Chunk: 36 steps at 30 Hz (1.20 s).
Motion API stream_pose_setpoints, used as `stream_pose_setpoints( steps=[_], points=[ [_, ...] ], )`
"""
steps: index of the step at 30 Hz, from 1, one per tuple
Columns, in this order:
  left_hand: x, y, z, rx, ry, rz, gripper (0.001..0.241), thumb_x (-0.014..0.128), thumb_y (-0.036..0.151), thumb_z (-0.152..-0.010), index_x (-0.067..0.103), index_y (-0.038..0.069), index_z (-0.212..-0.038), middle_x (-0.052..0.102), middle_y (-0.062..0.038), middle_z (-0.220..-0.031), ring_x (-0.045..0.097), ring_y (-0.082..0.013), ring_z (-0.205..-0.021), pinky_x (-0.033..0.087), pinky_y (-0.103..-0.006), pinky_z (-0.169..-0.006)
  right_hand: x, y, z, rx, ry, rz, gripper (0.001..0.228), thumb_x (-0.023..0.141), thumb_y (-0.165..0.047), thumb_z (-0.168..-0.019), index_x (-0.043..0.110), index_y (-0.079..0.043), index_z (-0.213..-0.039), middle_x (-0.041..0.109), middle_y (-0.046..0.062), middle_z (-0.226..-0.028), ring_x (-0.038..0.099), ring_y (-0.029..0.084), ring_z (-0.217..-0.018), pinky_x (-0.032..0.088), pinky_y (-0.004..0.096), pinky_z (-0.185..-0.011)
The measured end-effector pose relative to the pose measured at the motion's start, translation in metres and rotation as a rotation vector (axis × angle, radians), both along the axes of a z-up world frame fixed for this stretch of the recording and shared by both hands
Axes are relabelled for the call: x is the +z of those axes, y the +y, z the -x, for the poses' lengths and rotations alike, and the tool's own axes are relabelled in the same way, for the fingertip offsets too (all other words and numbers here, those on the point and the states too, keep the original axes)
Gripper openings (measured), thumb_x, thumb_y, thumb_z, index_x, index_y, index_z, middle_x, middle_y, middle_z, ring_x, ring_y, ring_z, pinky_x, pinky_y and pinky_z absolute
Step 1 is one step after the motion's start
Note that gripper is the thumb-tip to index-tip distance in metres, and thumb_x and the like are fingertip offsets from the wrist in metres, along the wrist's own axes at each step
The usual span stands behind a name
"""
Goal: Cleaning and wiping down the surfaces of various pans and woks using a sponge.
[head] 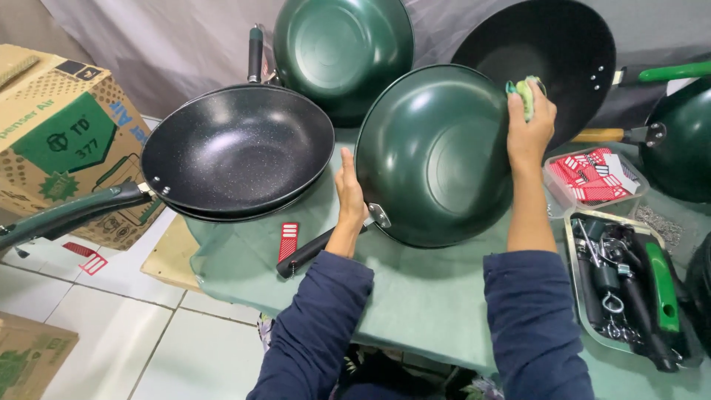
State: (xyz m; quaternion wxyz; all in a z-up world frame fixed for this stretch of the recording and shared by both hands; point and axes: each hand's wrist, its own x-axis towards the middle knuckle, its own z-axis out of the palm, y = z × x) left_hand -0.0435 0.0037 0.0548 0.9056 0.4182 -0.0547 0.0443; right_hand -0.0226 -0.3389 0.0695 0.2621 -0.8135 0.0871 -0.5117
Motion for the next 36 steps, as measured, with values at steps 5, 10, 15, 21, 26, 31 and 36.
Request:
stream_pose_setpoints(
  steps=[5,10,15,21,26,31,36],
  points=[
    [-0.018,0.002,-0.011,0.000,-0.006,-0.018,0.052,0.048,0.054,-0.104,0.072,0.013,-0.086,0.069,0.000,-0.079,0.066,-0.0075,-0.073,0.059,-0.0254,-0.073,-0.062,-0.014,0.043,-0.021,-0.075,-0.167,0.039,0.068,-0.027,-0.110,0.060,-0.006,-0.142,0.063,0.031,-0.125,0.060,0.047,-0.119,0.042,0.050,-0.104],
    [-0.012,0.000,-0.007,-0.016,0.001,-0.014,0.054,0.049,0.058,-0.102,0.074,0.013,-0.088,0.071,-0.002,-0.081,0.068,-0.0082,-0.073,0.060,-0.0253,-0.074,-0.093,0.029,0.094,-0.089,-0.113,-0.196,0.041,0.059,-0.023,-0.113,0.051,-0.004,-0.149,0.056,0.030,-0.140,0.054,0.046,-0.130,0.038,0.051,-0.112],
    [-0.048,-0.002,-0.032,0.004,0.005,-0.018,0.054,0.050,0.057,-0.102,0.075,0.010,-0.089,0.073,-0.004,-0.083,0.069,-0.0092,-0.076,0.061,-0.0268,-0.075,-0.101,0.085,0.135,-0.049,-0.118,0.314,0.047,0.066,-0.020,-0.104,0.057,-0.008,-0.149,0.040,0.029,-0.153,0.043,0.047,-0.140,0.034,0.054,-0.117],
    [-0.079,-0.007,-0.049,0.075,0.128,-0.076,0.059,0.057,0.062,-0.097,0.074,0.006,-0.098,0.071,-0.010,-0.095,0.065,-0.0130,-0.090,0.058,-0.0313,-0.089,-0.099,0.054,0.124,0.032,-0.108,0.171,0.048,0.065,-0.022,-0.106,0.054,-0.009,-0.150,0.040,0.025,-0.152,0.044,0.043,-0.139,0.032,0.052,-0.118],
    [-0.039,-0.005,-0.021,0.100,0.209,-0.140,0.079,0.059,0.069,-0.092,0.063,-0.005,-0.120,0.059,-0.024,-0.124,0.056,-0.0247,-0.118,0.043,-0.0399,-0.111,-0.099,0.068,0.130,-0.024,-0.128,0.084,0.047,0.060,-0.018,-0.109,0.049,-0.006,-0.153,0.043,0.028,-0.147,0.045,0.046,-0.137,0.033,0.054,-0.116],
    [-0.035,-0.004,-0.014,0.114,0.243,-0.137,0.087,0.060,0.071,-0.090,0.059,-0.009,-0.124,0.053,-0.024,-0.126,0.055,-0.0275,-0.121,0.040,-0.0414,-0.113,-0.104,0.125,0.144,0.035,-0.167,0.475,0.038,0.069,-0.023,-0.100,0.068,-0.006,-0.134,0.043,0.031,-0.153,0.046,0.050,-0.138,0.035,0.059,-0.112],
    [-0.047,-0.005,-0.021,0.115,0.165,-0.143,0.063,0.054,0.069,-0.095,0.072,0.009,-0.093,0.061,-0.008,-0.093,0.062,-0.0167,-0.090,0.053,-0.0339,-0.091,-0.079,0.179,0.129,0.101,-0.331,0.789,0.024,0.078,-0.033,-0.089,0.076,-0.037,-0.113,0.064,0.015,-0.136,0.062,0.045,-0.124,0.043,0.062,-0.107]
  ],
)
